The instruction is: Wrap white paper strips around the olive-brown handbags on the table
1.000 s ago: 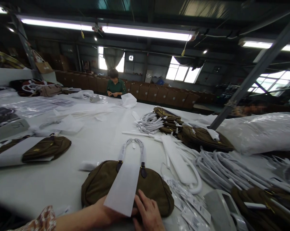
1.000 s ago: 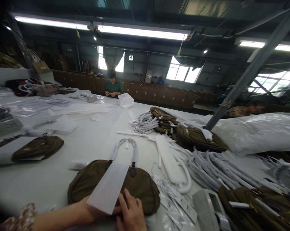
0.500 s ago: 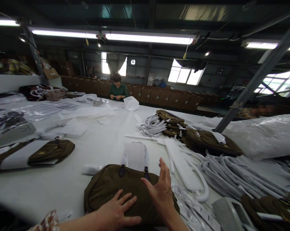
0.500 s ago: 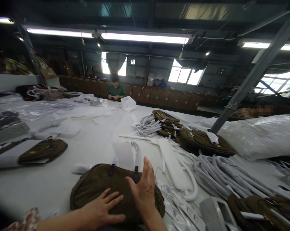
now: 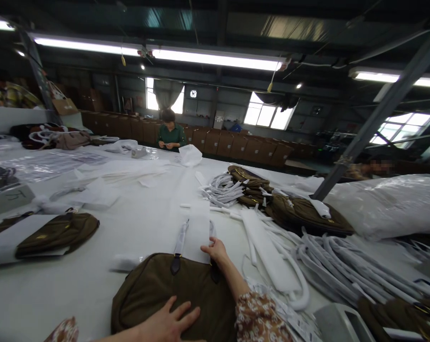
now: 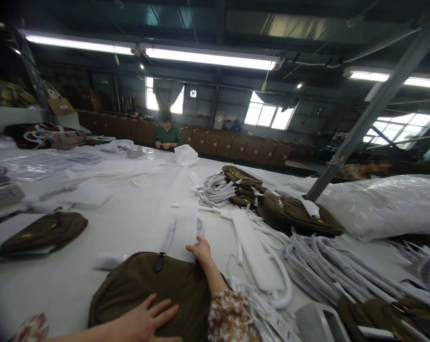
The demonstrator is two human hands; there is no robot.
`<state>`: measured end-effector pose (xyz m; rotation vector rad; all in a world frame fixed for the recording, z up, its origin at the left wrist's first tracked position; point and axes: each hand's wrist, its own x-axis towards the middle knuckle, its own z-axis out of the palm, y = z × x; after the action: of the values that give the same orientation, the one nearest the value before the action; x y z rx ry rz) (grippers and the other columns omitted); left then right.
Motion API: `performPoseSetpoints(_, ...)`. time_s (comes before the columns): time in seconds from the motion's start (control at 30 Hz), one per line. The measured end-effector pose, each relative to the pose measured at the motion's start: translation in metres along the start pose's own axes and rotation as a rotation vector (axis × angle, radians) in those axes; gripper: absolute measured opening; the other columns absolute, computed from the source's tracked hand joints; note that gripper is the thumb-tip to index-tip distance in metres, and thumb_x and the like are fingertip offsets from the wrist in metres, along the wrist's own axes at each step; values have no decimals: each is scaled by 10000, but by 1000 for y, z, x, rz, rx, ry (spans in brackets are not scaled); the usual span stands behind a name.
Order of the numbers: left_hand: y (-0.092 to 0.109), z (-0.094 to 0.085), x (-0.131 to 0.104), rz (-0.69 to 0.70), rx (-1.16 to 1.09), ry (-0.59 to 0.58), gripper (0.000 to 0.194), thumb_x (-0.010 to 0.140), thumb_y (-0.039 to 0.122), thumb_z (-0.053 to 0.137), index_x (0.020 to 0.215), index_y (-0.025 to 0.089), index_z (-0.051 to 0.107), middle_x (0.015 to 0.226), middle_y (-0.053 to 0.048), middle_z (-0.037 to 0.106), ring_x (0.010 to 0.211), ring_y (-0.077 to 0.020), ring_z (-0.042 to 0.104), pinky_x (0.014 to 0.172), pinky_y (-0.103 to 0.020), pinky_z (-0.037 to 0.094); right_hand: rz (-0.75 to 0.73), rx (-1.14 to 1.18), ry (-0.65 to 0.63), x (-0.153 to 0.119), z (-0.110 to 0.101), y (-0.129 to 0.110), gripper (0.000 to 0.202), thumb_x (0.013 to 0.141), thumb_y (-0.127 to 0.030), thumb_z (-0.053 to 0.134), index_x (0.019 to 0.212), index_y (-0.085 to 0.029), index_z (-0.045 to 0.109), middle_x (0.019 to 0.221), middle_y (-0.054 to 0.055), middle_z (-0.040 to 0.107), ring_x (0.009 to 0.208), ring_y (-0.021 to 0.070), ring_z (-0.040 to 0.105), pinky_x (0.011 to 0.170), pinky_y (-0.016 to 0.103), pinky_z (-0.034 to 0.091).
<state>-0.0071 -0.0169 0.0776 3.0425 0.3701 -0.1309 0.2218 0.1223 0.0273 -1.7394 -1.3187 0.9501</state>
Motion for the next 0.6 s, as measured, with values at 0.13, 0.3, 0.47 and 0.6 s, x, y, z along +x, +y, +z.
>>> performPoseSetpoints(0.13, -2, -1, -1, 16, -38, 7, 727, 827, 177, 641, 1429, 394, 296, 1438, -208, 400, 1211, -433, 489, 809, -655, 502, -23, 112, -55, -9, 2, 6, 247, 753, -382, 678, 728, -145, 613, 674, -17, 619, 611, 123, 563, 645, 288, 471)
performPoseSetpoints(0.3, -3, 18, -5, 4, -29, 51, 742, 848, 230, 624, 1435, 448, 226, 1447, -199, 394, 1218, -429, 491, 826, -669, 480, -105, 269, -110, -32, -9, -8, 316, 666, -444, 693, 808, -163, 673, 727, 13, 665, 745, 170, 599, 696, 286, 483)
performPoseSetpoints(0.47, -4, 39, -10, -26, -65, 76, 872, 812, 202, 656, 1441, 487, 123, 1523, -164, 270, 1293, -424, 408, 898, -688, 413, -135, 302, -175, -72, -25, -29, 361, 700, -476, 696, 917, -189, 712, 783, 15, 699, 862, 210, 615, 788, 332, 498)
performPoseSetpoints(0.6, -4, 46, -13, -33, -61, 92, 875, 802, 193, 654, 1433, 502, 133, 1532, -143, 262, 1296, -419, 400, 917, -672, 390, -247, 199, -275, -122, -35, -26, 295, 819, -429, 609, 984, -214, 724, 940, 25, 724, 948, 236, 636, 877, 372, 492)
